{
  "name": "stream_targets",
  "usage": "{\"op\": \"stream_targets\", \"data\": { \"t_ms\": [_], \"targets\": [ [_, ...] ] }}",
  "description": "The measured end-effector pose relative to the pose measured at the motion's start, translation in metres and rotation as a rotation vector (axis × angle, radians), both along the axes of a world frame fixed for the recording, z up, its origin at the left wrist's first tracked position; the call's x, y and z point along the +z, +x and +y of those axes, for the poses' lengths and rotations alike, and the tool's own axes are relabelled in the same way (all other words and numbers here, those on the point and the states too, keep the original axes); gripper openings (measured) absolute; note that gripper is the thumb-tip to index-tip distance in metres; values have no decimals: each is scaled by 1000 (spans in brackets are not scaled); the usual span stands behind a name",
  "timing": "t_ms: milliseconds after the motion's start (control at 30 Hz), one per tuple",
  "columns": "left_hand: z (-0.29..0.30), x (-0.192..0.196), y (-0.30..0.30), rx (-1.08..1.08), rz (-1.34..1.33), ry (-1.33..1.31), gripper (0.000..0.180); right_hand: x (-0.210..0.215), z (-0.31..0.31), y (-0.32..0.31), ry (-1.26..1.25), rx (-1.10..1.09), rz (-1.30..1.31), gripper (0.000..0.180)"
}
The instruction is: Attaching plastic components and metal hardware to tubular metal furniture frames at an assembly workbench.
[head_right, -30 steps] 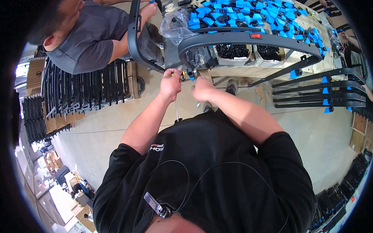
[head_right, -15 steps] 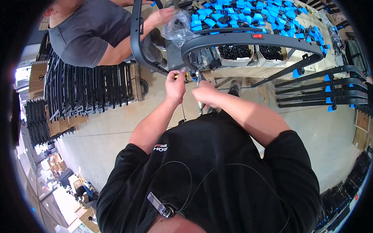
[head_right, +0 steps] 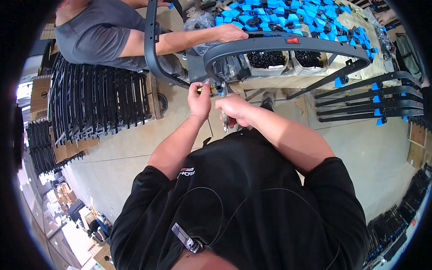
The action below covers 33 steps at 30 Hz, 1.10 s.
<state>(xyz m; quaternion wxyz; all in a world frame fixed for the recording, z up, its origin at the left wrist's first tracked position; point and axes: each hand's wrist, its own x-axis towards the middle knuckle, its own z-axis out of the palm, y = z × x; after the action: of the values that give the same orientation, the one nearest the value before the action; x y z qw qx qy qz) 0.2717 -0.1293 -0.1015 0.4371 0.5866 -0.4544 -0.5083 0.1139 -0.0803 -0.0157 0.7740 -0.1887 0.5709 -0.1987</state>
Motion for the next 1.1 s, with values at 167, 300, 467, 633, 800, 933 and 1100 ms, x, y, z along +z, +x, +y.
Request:
{"op": "stream_targets", "data": {
  "t_ms": [167,300,467,633,800,933,1100],
  "targets": [
    [-8,21,-2,4,-88,307,22,-72,9,12,-630,382,865,33],
    [-5,-1,0,30,-17,91,21,5,0,12,-120,186,328,29],
    [-10,12,0,-28,-57,182,23,-21,6,7,-254,203,355,30],
    [-4,6,4,50,11,188,21,-13,2,14,-239,376,501,44],
    [-4,21,3,4,19,294,21,-3,9,4,-142,170,179,40],
    [-12,40,-1,-42,47,439,21,-47,10,5,-434,429,768,51],
    [-8,44,2,-48,56,486,21,-50,29,6,-604,433,742,42]
  ]
}}
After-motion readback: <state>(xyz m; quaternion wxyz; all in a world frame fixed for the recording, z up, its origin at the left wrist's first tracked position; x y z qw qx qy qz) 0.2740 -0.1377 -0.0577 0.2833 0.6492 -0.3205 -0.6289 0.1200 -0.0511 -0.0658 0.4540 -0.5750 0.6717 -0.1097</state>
